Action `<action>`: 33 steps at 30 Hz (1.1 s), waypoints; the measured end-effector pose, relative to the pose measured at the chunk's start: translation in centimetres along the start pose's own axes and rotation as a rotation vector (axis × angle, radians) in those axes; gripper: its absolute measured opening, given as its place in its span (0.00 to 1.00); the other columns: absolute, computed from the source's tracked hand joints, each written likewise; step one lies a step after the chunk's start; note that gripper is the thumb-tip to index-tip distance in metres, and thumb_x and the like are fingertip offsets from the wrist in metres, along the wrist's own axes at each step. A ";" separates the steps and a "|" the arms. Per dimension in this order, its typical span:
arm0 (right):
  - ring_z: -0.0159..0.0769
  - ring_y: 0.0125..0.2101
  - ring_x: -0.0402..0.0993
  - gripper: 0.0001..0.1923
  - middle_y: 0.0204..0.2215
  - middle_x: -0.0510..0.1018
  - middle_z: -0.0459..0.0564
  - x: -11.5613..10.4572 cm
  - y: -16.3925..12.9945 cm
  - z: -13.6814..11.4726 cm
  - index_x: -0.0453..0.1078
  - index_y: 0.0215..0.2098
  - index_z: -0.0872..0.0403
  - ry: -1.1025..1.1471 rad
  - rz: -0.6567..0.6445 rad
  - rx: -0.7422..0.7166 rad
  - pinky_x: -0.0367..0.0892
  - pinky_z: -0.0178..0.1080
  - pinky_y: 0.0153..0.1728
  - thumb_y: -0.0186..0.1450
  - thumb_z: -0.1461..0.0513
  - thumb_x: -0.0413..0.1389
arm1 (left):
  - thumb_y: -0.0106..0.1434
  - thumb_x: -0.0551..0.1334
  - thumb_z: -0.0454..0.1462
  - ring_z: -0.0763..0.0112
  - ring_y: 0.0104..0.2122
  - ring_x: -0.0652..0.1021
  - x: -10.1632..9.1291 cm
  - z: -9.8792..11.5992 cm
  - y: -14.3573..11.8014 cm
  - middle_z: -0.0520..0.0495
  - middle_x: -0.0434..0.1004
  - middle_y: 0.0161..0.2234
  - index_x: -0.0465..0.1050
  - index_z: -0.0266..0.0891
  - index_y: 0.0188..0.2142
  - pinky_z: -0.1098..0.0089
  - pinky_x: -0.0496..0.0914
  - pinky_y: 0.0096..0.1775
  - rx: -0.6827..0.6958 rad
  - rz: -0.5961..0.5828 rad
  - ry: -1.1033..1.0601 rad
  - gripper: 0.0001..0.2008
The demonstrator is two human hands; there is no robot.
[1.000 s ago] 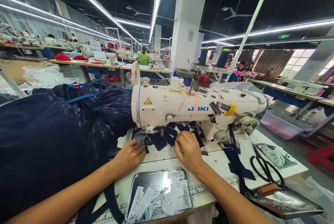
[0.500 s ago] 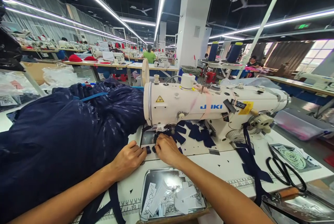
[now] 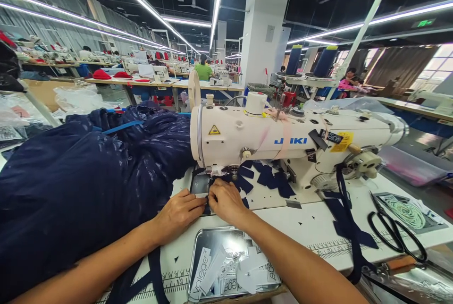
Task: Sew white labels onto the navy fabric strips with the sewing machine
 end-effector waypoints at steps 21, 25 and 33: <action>0.28 0.24 0.62 0.08 0.23 0.66 0.44 0.3 0.9 0.3 0.61 0.22 0.55 0.061 0.008 -0.029 0.55 0.31 0.24 0.54 0.73 0.48 | 0.56 0.55 0.28 0.73 0.26 0.71 0.9 -0.9 0.1 0.52 0.75 0.29 0.68 0.37 0.25 0.68 0.58 0.31 -0.180 -0.189 -0.150 0.07; 0.31 0.28 0.64 0.06 0.27 0.67 0.46 0.3 0.4 -0.4 0.63 0.24 0.55 -0.012 -0.008 -0.076 0.58 0.32 0.28 0.54 0.71 0.49 | 0.56 0.55 0.28 0.73 0.27 0.71 0.9 -0.8 0.1 0.52 0.75 0.29 0.68 0.37 0.25 0.68 0.58 0.31 -0.167 -0.166 -0.131 0.07; 0.36 0.34 0.64 0.06 0.32 0.69 0.50 0.3 -0.6 -0.8 0.65 0.26 0.56 -0.159 -0.068 -0.096 0.58 0.37 0.34 0.57 0.69 0.48 | 0.57 0.54 0.28 0.73 0.27 0.71 0.5 -0.3 -0.3 0.50 0.75 0.31 0.68 0.36 0.26 0.68 0.58 0.31 -0.140 -0.086 -0.142 0.07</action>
Point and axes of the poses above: each hand's wrist, its own y-axis towards the middle knuckle, its own x-axis out of the palm, z = x × y, the point moved 5 cm from there along y, towards the middle knuckle
